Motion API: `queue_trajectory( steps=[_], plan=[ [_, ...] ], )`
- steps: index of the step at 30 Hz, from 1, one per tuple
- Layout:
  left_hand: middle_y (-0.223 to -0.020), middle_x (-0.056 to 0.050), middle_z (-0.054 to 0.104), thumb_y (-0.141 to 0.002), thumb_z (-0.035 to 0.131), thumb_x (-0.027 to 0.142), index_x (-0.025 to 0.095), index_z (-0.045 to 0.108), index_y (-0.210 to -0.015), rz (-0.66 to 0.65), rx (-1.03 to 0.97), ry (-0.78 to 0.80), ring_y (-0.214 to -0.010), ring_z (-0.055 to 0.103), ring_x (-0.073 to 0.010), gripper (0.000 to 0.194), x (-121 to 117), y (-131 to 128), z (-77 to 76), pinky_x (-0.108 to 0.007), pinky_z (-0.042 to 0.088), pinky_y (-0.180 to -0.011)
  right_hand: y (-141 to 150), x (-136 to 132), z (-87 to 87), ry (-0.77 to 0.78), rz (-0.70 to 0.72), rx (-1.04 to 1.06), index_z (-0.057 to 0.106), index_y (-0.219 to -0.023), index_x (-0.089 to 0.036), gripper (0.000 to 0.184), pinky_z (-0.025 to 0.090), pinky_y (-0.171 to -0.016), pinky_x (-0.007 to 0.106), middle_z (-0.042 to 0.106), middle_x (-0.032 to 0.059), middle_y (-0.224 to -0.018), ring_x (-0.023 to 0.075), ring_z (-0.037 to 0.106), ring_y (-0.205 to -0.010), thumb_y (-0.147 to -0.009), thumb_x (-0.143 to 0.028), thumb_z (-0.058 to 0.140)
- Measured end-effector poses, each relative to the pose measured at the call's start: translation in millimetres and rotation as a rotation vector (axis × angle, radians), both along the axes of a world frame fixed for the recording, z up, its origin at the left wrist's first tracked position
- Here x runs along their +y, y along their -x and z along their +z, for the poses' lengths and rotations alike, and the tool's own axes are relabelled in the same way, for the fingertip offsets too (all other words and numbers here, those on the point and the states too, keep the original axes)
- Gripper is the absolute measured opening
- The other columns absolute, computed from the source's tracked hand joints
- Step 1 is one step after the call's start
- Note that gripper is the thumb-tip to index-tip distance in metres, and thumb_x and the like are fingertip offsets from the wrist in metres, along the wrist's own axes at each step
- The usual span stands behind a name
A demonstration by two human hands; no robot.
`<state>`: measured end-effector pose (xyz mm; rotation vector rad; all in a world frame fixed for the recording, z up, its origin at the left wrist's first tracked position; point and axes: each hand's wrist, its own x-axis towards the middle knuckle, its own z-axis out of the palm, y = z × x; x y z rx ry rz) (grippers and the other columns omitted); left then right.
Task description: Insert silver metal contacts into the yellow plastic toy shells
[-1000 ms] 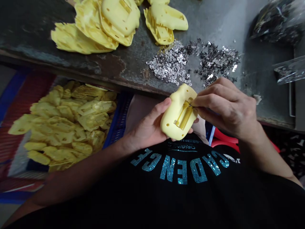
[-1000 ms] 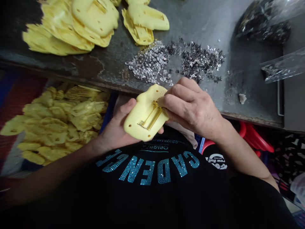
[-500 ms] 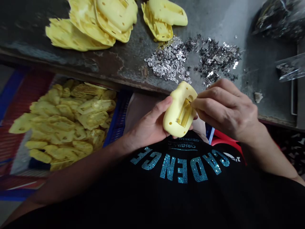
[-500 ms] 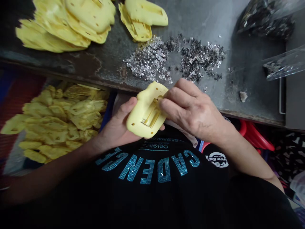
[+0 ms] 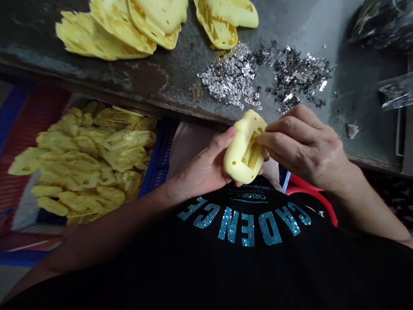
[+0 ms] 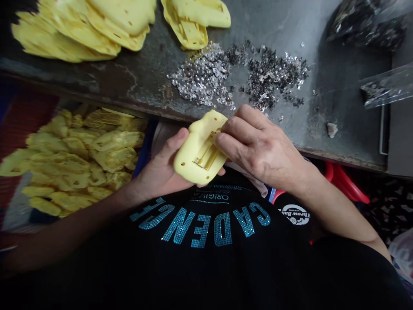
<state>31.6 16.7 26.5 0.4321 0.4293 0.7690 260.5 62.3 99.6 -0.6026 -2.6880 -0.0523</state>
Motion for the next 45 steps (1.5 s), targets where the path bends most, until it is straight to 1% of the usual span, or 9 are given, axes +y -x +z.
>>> queue_trajectory(
  steps=[5, 9, 16, 22, 26, 29, 32, 40, 45],
  plan=[
    [-0.118, -0.008, 0.085, -0.102, 0.074, 0.070, 0.026, 0.077, -0.134, 0.029, 0.032, 0.001, -0.090, 0.083, -0.0239, 0.054, 0, 1, -1.3, -0.023, 0.054, -0.050, -2, -7, -3.9, 0.046, -0.048, 0.075, 0.073, -0.125, -0.024, 0.014, 0.066, -0.086, 0.040, 0.082, 0.0067, -0.113, 0.0216, 0.072, -0.096, -0.113, -0.021, 0.065],
    [-0.125, -0.009, 0.085, -0.098, 0.079, 0.069, 0.027, 0.076, -0.137, 0.077, 0.079, 0.017, -0.112, 0.084, -0.0321, 0.058, -1, 2, -2.4, -0.032, 0.069, -0.070, -6, -14, -14.9, 0.130, -0.183, 0.221, 0.076, -0.125, -0.029, 0.022, 0.063, -0.084, 0.041, 0.085, 0.0040, -0.114, 0.0212, 0.075, -0.094, -0.111, -0.016, 0.067],
    [-0.124, -0.009, 0.085, -0.100, 0.074, 0.073, 0.027, 0.074, -0.142, 0.093, 0.122, 0.019, -0.113, 0.084, -0.0330, 0.062, -3, 1, -2.4, -0.031, 0.065, -0.062, -8, -24, -41.9, -0.064, -0.204, 0.290, 0.077, -0.137, -0.029, 0.029, 0.060, -0.080, 0.042, 0.086, 0.0059, -0.116, 0.0246, 0.075, -0.097, -0.108, -0.022, 0.073],
    [-0.120, -0.008, 0.086, -0.095, 0.082, 0.067, 0.027, 0.075, -0.135, 0.112, 0.091, 0.012, -0.110, 0.084, -0.0305, 0.057, -7, -3, 2.4, -0.029, 0.065, -0.063, -9, -30, -46.8, -0.103, -0.192, 0.288, 0.076, -0.139, -0.028, 0.031, 0.061, -0.077, 0.042, 0.086, 0.0059, -0.117, 0.0245, 0.076, -0.099, -0.108, -0.022, 0.075],
    [-0.127, -0.009, 0.085, -0.094, 0.086, 0.062, 0.026, 0.076, -0.134, 0.154, 0.142, 0.006, -0.117, 0.083, -0.0305, 0.055, -10, -3, 7.0, -0.035, 0.071, -0.082, -8, -22, -38.0, 0.168, -0.245, 0.456, 0.078, -0.129, -0.029, 0.021, 0.063, -0.080, 0.040, 0.082, 0.0063, -0.116, 0.0230, 0.076, -0.101, -0.108, -0.027, 0.076],
    [-0.128, -0.007, 0.085, -0.093, 0.092, 0.055, 0.028, 0.075, -0.137, 0.210, 0.230, -0.051, -0.114, 0.083, -0.0291, 0.054, -14, -2, 7.4, -0.036, 0.070, -0.090, -9, -12, -29.2, 0.522, -0.273, 0.503, 0.075, -0.137, -0.024, 0.036, 0.066, -0.083, 0.039, 0.079, 0.0109, -0.128, 0.0239, 0.076, -0.110, -0.104, -0.036, 0.082],
    [-0.126, -0.006, 0.086, -0.094, 0.093, 0.046, 0.030, 0.071, -0.148, 0.223, 0.272, -0.144, -0.111, 0.084, -0.0274, 0.060, -17, -1, 7.2, -0.034, 0.068, -0.091, -9, -6, -25.3, 0.678, -0.242, 0.460, 0.070, -0.143, -0.020, 0.046, 0.067, -0.084, 0.038, 0.076, 0.0111, -0.134, 0.0213, 0.077, -0.103, -0.102, -0.036, 0.083],
    [-0.131, -0.007, 0.086, -0.100, 0.089, 0.037, 0.029, 0.077, -0.152, 0.211, 0.470, -0.346, -0.109, 0.082, -0.0243, 0.054, -28, 14, 12.8, -0.027, 0.064, -0.088, 0, -15, -61.6, 0.598, -0.297, 0.667, 0.067, -0.140, -0.026, 0.049, 0.068, -0.081, 0.036, 0.072, 0.0072, -0.126, 0.0189, 0.074, -0.092, -0.094, -0.037, 0.083],
    [-0.107, -0.005, 0.087, -0.098, 0.090, 0.035, 0.028, 0.076, -0.157, 0.076, 0.580, -0.355, -0.083, 0.076, -0.0194, 0.060, -26, 26, 6.8, -0.025, 0.060, -0.073, 4, -26, -84.6, 0.466, -0.379, 0.789, 0.068, -0.144, -0.031, 0.054, 0.069, -0.079, 0.041, 0.073, 0.0074, -0.126, 0.0231, 0.074, -0.094, -0.093, -0.036, 0.084]
  ],
)
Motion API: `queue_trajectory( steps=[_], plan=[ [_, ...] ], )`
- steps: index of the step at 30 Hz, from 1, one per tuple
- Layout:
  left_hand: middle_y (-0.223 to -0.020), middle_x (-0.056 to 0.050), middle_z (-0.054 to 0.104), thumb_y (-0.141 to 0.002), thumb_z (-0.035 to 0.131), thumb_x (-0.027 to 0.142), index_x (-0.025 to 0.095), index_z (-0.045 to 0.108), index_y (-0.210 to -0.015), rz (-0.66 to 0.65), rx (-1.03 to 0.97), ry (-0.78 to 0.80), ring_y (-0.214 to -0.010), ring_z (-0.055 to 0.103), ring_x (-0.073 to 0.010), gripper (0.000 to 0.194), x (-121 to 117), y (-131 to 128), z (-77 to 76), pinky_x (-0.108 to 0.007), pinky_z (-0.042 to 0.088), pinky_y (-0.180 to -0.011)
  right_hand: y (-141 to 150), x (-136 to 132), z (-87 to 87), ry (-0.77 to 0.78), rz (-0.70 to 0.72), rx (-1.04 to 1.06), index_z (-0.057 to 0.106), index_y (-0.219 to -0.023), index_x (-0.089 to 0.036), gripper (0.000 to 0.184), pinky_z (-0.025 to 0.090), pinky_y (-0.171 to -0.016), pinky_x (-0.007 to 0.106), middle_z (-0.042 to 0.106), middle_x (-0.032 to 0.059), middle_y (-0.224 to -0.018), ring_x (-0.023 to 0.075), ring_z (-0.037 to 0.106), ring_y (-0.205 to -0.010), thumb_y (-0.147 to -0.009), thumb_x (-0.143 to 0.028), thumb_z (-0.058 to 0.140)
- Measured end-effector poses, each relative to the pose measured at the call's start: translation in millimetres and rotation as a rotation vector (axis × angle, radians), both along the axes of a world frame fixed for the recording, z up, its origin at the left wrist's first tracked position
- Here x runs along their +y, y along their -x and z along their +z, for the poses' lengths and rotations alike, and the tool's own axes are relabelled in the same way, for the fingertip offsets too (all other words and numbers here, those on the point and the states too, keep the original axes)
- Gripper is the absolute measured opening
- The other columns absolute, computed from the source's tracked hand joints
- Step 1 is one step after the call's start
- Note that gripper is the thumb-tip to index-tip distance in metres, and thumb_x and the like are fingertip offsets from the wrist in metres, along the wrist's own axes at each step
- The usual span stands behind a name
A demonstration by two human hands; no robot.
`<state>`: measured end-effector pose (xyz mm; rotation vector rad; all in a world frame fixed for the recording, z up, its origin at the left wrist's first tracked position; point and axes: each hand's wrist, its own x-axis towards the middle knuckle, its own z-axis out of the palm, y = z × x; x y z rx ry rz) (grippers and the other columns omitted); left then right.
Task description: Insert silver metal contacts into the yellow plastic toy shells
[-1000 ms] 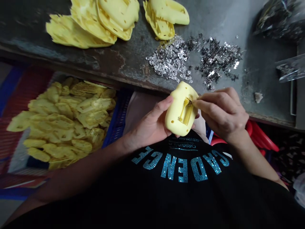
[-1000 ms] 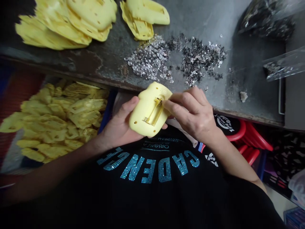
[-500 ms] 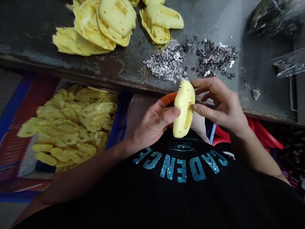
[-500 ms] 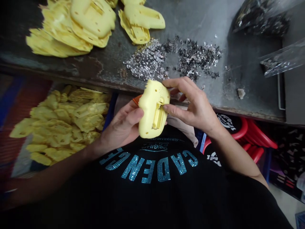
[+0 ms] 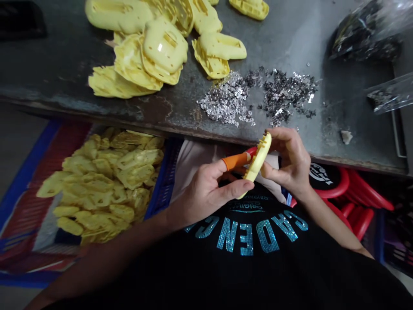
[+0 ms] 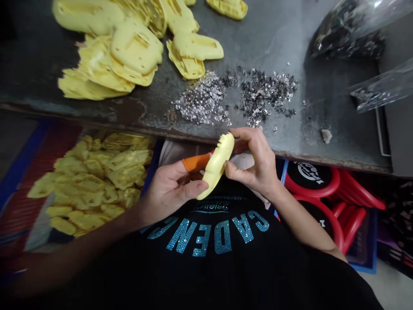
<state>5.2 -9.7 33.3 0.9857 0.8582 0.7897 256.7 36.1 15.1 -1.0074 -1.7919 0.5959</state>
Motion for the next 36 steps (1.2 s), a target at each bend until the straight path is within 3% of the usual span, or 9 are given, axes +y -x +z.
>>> queue_trajectory(
  steps=[5, 10, 13, 16, 20, 25, 30, 36],
  plan=[
    [-0.110, -0.006, 0.088, -0.094, 0.094, 0.036, 0.025, 0.082, -0.149, -0.012, -0.044, 0.053, -0.087, 0.078, -0.0202, 0.057, 11, -2, -2.3, -0.027, 0.063, -0.076, -3, 0, 0.5, -0.086, -0.073, -0.115, 0.065, -0.152, -0.037, 0.059, 0.071, -0.075, 0.048, 0.074, 0.0117, -0.134, 0.0315, 0.072, -0.102, -0.095, -0.041, 0.082],
    [-0.115, -0.009, 0.090, -0.085, 0.101, 0.037, 0.022, 0.094, -0.120, 0.054, -0.093, 0.079, -0.112, 0.084, -0.0297, 0.039, 23, -3, 0.4, -0.035, 0.068, -0.100, 1, 1, 12.6, -0.097, -0.099, -0.222, 0.063, -0.154, -0.036, 0.058, 0.072, -0.077, 0.048, 0.074, 0.0152, -0.133, 0.0331, 0.070, -0.107, -0.099, -0.033, 0.080],
    [-0.113, -0.008, 0.090, -0.080, 0.104, 0.032, 0.023, 0.092, -0.113, 0.061, -0.210, 0.191, -0.098, 0.086, -0.0250, 0.036, 30, 2, -5.3, -0.030, 0.069, -0.086, 0, 10, 18.2, -0.014, -0.001, -0.163, 0.065, -0.154, -0.033, 0.059, 0.071, -0.078, 0.046, 0.073, 0.0128, -0.136, 0.0284, 0.072, -0.103, -0.098, -0.035, 0.084],
    [-0.123, -0.004, 0.089, -0.080, 0.103, 0.033, 0.031, 0.082, -0.126, 0.119, -0.385, 0.223, -0.101, 0.086, -0.0264, 0.050, 35, 13, -13.2, -0.032, 0.070, -0.083, -9, 33, 22.2, 0.086, 0.116, -0.163, 0.073, -0.145, -0.030, 0.048, 0.069, -0.084, 0.042, 0.078, 0.0077, -0.127, 0.0228, 0.076, -0.097, -0.100, -0.037, 0.085],
    [-0.139, -0.006, 0.085, -0.091, 0.090, 0.053, 0.032, 0.072, -0.148, 0.237, -0.436, 0.201, -0.115, 0.084, -0.0301, 0.063, 38, 27, -13.5, -0.037, 0.071, -0.094, -21, 68, 19.6, -0.084, -0.106, -0.516, 0.084, -0.108, -0.031, 0.009, 0.056, -0.094, 0.047, 0.082, 0.0035, -0.103, 0.0255, 0.072, -0.100, -0.106, -0.035, 0.077],
    [-0.138, -0.011, 0.085, -0.096, 0.080, 0.072, 0.021, 0.075, -0.146, 0.370, -0.427, 0.215, -0.111, 0.083, -0.0258, 0.072, 37, 31, -6.0, -0.032, 0.071, -0.096, -8, 76, 8.6, -0.140, -0.140, -0.792, 0.082, -0.107, -0.033, 0.015, 0.043, -0.102, 0.052, 0.080, 0.0020, -0.105, 0.0276, 0.062, -0.107, -0.112, -0.038, 0.069],
    [-0.137, -0.013, 0.085, -0.089, 0.092, 0.065, 0.018, 0.079, -0.142, 0.387, -0.396, 0.283, -0.107, 0.084, -0.0255, 0.072, 34, 26, -7.0, -0.031, 0.071, -0.088, -4, 58, 8.3, -0.078, -0.102, -0.899, 0.081, -0.109, -0.031, 0.022, 0.040, -0.098, 0.049, 0.079, 0.0023, -0.107, 0.0273, 0.061, -0.109, -0.117, -0.040, 0.062],
    [-0.142, -0.016, 0.083, -0.092, 0.090, 0.062, 0.016, 0.078, -0.143, 0.391, -0.383, 0.306, -0.113, 0.083, -0.0287, 0.070, 32, 19, -8.9, -0.038, 0.070, -0.099, -10, 61, 3.5, -0.130, -0.175, -0.927, 0.080, -0.121, -0.033, 0.023, 0.038, -0.097, 0.049, 0.081, 0.0031, -0.116, 0.0290, 0.061, -0.113, -0.118, -0.041, 0.059]
  ],
)
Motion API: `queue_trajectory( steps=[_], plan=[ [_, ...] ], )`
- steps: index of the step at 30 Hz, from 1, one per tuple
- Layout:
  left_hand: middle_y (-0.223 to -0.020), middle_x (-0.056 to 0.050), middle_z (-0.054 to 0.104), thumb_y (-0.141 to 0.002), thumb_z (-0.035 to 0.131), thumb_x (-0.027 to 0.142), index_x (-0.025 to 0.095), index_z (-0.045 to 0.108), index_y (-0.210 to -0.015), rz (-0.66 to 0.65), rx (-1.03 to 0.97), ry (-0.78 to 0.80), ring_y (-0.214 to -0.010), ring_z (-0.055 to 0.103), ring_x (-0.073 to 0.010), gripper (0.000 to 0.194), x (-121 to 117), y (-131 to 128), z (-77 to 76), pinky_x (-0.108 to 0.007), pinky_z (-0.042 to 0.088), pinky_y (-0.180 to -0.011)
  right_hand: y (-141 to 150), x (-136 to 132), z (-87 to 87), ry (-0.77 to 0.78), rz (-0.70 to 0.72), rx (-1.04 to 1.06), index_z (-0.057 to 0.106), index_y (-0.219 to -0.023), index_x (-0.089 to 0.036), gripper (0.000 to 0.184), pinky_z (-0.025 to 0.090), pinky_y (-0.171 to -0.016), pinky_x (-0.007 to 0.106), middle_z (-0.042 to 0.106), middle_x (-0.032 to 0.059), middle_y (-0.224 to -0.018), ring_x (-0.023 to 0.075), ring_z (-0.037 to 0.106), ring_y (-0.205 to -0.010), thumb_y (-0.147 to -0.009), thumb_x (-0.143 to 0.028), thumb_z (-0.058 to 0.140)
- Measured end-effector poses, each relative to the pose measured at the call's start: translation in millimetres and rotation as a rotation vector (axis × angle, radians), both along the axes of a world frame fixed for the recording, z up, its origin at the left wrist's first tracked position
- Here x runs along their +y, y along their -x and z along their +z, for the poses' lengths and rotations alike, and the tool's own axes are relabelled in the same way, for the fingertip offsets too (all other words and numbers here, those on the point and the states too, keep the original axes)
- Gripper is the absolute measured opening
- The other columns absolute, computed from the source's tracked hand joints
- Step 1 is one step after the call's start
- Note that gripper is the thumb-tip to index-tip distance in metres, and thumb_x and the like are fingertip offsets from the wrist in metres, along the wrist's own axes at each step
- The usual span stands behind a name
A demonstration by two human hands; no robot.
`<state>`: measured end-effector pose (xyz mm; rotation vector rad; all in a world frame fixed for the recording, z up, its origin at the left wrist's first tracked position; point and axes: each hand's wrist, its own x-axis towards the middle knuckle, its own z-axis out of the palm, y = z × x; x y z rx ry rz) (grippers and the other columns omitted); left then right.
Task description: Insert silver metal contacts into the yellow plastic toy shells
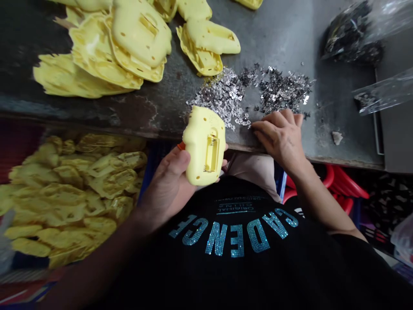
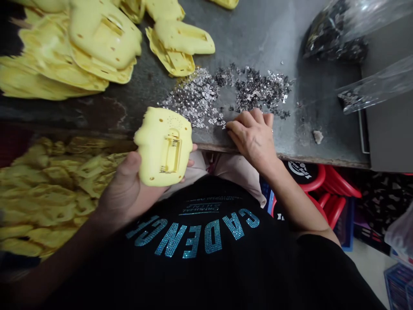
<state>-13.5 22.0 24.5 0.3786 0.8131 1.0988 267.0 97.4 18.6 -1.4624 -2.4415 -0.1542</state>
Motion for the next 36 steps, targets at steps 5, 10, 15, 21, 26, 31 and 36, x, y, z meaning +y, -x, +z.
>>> queue_trajectory(
  steps=[5, 10, 15, 21, 26, 31, 36],
  plan=[
    [-0.135, -0.013, 0.085, -0.092, 0.090, 0.054, 0.016, 0.080, -0.139, 0.011, 0.008, -0.007, -0.104, 0.084, -0.0255, 0.061, -1, -4, 4.8, -0.034, 0.070, -0.090, 4, -4, -4.1, -0.008, 0.084, -0.001, 0.080, -0.116, -0.034, 0.024, 0.037, -0.096, 0.048, 0.079, 0.0012, -0.108, 0.0267, 0.060, -0.108, -0.119, -0.039, 0.057],
    [-0.140, -0.014, 0.084, -0.092, 0.090, 0.055, 0.017, 0.077, -0.142, 0.012, -0.008, -0.005, -0.114, 0.082, -0.0284, 0.064, -3, -5, 3.7, -0.039, 0.068, -0.100, -1, -18, -6.1, -0.022, 0.133, 0.091, 0.082, -0.114, -0.033, 0.019, 0.036, -0.093, 0.045, 0.081, 0.0001, -0.105, 0.0255, 0.060, -0.104, -0.117, -0.038, 0.063],
    [-0.141, -0.015, 0.083, -0.083, 0.098, 0.059, 0.018, 0.076, -0.137, 0.031, 0.006, 0.056, -0.116, 0.081, -0.0301, 0.071, -1, -7, 4.1, -0.043, 0.068, -0.098, 5, -19, -10.9, -0.023, 0.113, 0.138, 0.080, -0.115, -0.032, 0.017, 0.036, -0.090, 0.044, 0.081, 0.0005, -0.106, 0.0258, 0.061, -0.103, -0.116, -0.038, 0.064],
    [-0.150, -0.015, 0.079, -0.081, 0.099, 0.062, 0.021, 0.071, -0.143, -0.012, 0.027, 0.080, -0.114, 0.083, -0.0330, 0.080, -2, -3, -0.6, -0.045, 0.069, -0.094, 7, -28, -9.5, -0.011, 0.162, 0.161, 0.078, -0.108, -0.029, 0.017, 0.036, -0.089, 0.043, 0.079, 0.0009, -0.102, 0.0244, 0.060, -0.099, -0.116, -0.034, 0.064],
    [-0.141, -0.015, 0.083, -0.093, 0.088, 0.066, 0.020, 0.070, -0.148, -0.105, 0.005, 0.014, -0.107, 0.086, -0.0317, 0.075, -3, -1, -5.7, -0.033, 0.067, -0.076, 3, -33, -14.7, 0.053, 0.140, 0.196, 0.078, -0.113, -0.030, 0.012, 0.039, -0.090, 0.044, 0.079, 0.0029, -0.109, 0.0255, 0.063, -0.102, -0.114, -0.031, 0.066],
    [-0.135, -0.016, 0.084, -0.101, 0.076, 0.068, 0.023, 0.062, -0.158, -0.279, -0.097, -0.003, -0.101, 0.087, -0.0327, 0.075, 0, -6, -8.4, -0.025, 0.060, -0.056, 8, -36, -5.4, 0.245, 0.203, 0.611, 0.075, -0.106, -0.027, 0.006, 0.051, -0.090, 0.045, 0.081, 0.0031, -0.107, 0.0243, 0.071, -0.100, -0.110, -0.028, 0.071],
    [-0.133, -0.018, 0.084, -0.100, 0.072, 0.073, 0.025, 0.051, -0.167, -0.438, -0.196, 0.027, -0.101, 0.088, -0.0364, 0.085, -1, -10, -9.4, -0.026, 0.061, -0.051, 19, -24, 37.5, 0.640, 0.334, 0.963, 0.081, -0.101, -0.027, 0.017, 0.061, -0.079, 0.036, 0.081, 0.0007, -0.094, 0.0194, 0.074, -0.086, -0.103, -0.044, 0.085]
  ],
)
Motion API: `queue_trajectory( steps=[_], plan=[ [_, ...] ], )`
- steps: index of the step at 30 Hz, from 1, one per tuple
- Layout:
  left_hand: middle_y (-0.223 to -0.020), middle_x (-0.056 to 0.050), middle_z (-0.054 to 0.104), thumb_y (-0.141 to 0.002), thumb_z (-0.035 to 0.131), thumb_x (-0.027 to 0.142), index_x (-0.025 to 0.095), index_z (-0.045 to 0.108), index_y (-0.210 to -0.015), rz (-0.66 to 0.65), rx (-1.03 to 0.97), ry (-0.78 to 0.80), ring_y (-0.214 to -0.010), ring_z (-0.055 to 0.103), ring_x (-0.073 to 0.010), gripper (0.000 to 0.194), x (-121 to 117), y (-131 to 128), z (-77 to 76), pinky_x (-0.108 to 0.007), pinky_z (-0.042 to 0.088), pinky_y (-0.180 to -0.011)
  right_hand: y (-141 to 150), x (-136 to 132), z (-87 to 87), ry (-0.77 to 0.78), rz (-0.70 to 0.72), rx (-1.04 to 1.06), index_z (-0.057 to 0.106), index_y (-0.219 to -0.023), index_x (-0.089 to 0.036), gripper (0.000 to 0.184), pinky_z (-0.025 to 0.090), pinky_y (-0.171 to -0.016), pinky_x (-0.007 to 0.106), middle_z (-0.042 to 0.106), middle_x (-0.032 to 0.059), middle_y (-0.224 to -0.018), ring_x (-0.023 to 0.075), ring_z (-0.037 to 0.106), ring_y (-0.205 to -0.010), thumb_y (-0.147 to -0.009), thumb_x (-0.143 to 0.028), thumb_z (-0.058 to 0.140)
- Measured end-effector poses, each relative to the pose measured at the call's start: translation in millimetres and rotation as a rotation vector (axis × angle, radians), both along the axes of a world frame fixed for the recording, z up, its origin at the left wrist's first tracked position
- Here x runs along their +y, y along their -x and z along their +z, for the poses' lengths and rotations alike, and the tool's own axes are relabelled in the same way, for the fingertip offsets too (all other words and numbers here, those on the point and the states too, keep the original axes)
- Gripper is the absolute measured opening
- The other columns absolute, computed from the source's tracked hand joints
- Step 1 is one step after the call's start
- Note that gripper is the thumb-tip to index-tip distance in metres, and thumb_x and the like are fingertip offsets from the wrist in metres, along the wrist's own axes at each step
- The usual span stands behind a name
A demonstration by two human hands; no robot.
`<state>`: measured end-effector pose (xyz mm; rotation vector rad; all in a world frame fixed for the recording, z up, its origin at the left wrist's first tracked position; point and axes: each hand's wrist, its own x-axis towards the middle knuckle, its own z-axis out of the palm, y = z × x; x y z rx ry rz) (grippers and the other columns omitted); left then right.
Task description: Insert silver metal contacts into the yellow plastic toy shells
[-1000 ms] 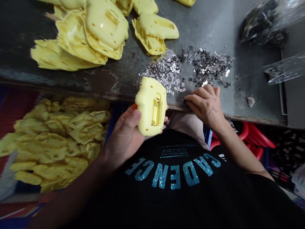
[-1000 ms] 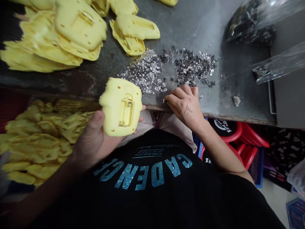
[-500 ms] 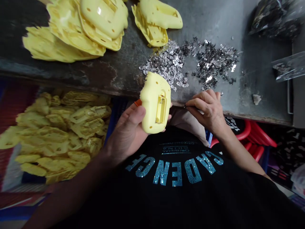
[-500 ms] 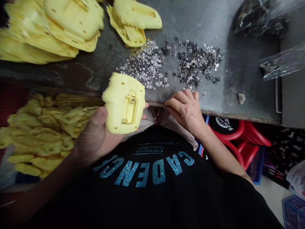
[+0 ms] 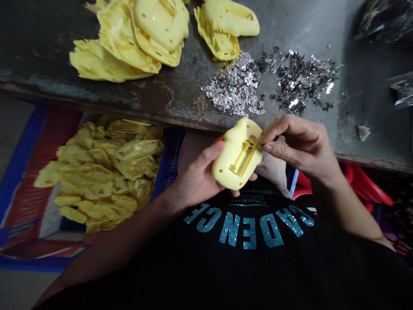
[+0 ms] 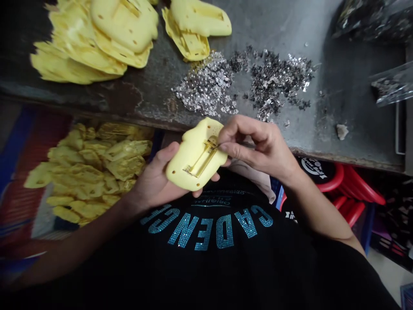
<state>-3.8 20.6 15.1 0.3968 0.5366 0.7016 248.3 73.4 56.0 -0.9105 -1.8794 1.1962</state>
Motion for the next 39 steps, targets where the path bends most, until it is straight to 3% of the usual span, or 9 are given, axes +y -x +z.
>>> queue_trajectory(
  steps=[4, 9, 17, 23, 27, 32, 35, 39],
  plan=[
    [-0.125, -0.014, 0.086, -0.097, 0.078, 0.072, 0.027, 0.064, -0.154, 0.006, 0.024, 0.034, -0.100, 0.088, -0.0365, 0.074, -4, -4, 8.3, -0.026, 0.062, -0.051, 5, 9, 27.2, -0.079, 0.034, -0.177, 0.083, -0.102, -0.027, 0.015, 0.064, -0.085, 0.036, 0.083, 0.0006, -0.098, 0.0184, 0.076, -0.088, -0.107, -0.041, 0.079],
    [-0.119, -0.012, 0.087, -0.094, 0.083, 0.070, 0.027, 0.072, -0.141, 0.037, 0.025, 0.031, -0.095, 0.088, -0.0335, 0.064, -7, -9, 15.3, -0.027, 0.063, -0.052, 9, 6, 36.4, -0.196, 0.049, -0.319, 0.082, -0.107, -0.027, 0.010, 0.066, -0.087, 0.038, 0.085, 0.0013, -0.104, 0.0196, 0.079, -0.091, -0.108, -0.029, 0.072],
    [-0.124, -0.013, 0.085, -0.093, 0.084, 0.071, 0.026, 0.071, -0.150, 0.053, 0.077, 0.015, -0.101, 0.088, -0.0368, 0.074, -11, -11, 16.7, -0.033, 0.066, -0.056, 12, -3, 38.5, -0.250, -0.029, -0.411, 0.073, -0.103, -0.031, 0.003, 0.063, -0.082, 0.038, 0.083, -0.0004, -0.100, 0.0212, 0.075, -0.086, -0.103, -0.028, 0.076],
    [-0.123, -0.008, 0.084, -0.095, 0.089, 0.062, 0.032, 0.068, -0.148, 0.096, 0.068, 0.017, -0.100, 0.088, -0.0338, 0.064, -12, -15, 19.9, -0.029, 0.066, -0.057, 16, -14, 35.5, -0.503, -0.092, -0.482, 0.065, -0.098, -0.025, 0.012, 0.057, -0.074, 0.036, 0.075, -0.0008, -0.089, 0.0183, 0.070, -0.078, -0.103, -0.014, 0.066],
    [-0.126, -0.008, 0.084, -0.091, 0.091, 0.063, 0.030, 0.068, -0.150, 0.107, 0.118, 0.007, -0.105, 0.087, -0.0370, 0.071, -12, -17, 18.2, -0.030, 0.066, -0.057, 20, -17, 26.7, -0.547, -0.144, -0.614, 0.066, -0.095, -0.027, 0.017, 0.057, -0.080, 0.039, 0.075, -0.0001, -0.086, 0.0195, 0.069, -0.077, -0.109, -0.022, 0.059],
    [-0.131, -0.010, 0.084, -0.095, 0.088, 0.063, 0.030, 0.074, -0.141, 0.097, 0.070, 0.033, -0.112, 0.086, -0.0357, 0.059, -11, -17, 17.6, -0.027, 0.066, -0.056, 18, -21, 17.5, -0.605, -0.176, -0.613, 0.065, -0.089, -0.026, 0.028, 0.050, -0.075, 0.040, 0.073, -0.0007, -0.077, 0.0175, 0.065, -0.068, -0.115, -0.029, 0.057],
    [-0.131, -0.011, 0.084, -0.096, 0.084, 0.066, 0.027, 0.075, -0.140, 0.071, 0.024, 0.035, -0.116, 0.086, -0.0367, 0.059, -10, -16, 17.7, -0.025, 0.065, -0.056, 12, -26, 16.3, -0.607, -0.210, -0.584, 0.070, -0.097, -0.027, 0.021, 0.050, -0.079, 0.044, 0.078, -0.0004, -0.083, 0.0191, 0.069, -0.071, -0.115, -0.032, 0.061],
    [-0.127, -0.011, 0.085, -0.093, 0.085, 0.069, 0.026, 0.076, -0.138, 0.058, 0.014, 0.047, -0.107, 0.087, -0.0362, 0.063, -11, -14, 15.3, -0.027, 0.064, -0.054, 1, -26, 16.7, -0.479, -0.220, -0.550, 0.076, -0.108, -0.029, 0.013, 0.056, -0.096, 0.049, 0.086, 0.0033, -0.107, 0.0253, 0.077, -0.093, -0.113, -0.035, 0.066]
  ],
)
